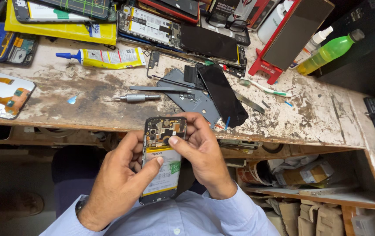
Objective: The person applies adhesive to the frame of a disassembled smartphone, then installs a new battery and a metal shielding plate. They connect the battery ribbon cable and place the back cover over the assembly.
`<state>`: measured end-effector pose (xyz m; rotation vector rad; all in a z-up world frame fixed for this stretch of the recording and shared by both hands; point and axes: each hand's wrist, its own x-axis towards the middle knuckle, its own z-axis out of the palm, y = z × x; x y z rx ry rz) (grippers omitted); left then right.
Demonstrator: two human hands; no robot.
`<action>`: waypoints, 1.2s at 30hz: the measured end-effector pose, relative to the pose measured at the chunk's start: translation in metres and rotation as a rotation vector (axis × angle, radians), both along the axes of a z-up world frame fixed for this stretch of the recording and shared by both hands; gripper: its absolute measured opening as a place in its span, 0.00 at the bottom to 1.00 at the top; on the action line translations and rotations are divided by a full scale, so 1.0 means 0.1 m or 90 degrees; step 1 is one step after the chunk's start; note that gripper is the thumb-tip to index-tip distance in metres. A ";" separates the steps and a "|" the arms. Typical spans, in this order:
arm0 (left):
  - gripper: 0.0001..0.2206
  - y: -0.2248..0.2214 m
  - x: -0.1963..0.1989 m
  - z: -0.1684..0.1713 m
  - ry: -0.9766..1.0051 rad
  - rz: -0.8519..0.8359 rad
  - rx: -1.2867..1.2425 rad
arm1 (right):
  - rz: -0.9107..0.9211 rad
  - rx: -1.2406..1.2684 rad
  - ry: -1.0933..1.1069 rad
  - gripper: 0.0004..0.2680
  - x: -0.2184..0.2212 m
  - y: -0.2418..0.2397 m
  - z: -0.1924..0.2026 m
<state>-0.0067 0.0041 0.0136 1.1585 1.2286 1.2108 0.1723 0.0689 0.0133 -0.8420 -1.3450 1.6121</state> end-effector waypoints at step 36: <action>0.09 0.13 -0.02 -0.16 -0.128 0.015 0.013 | 0.020 -0.043 -0.022 0.11 0.16 -0.24 -0.23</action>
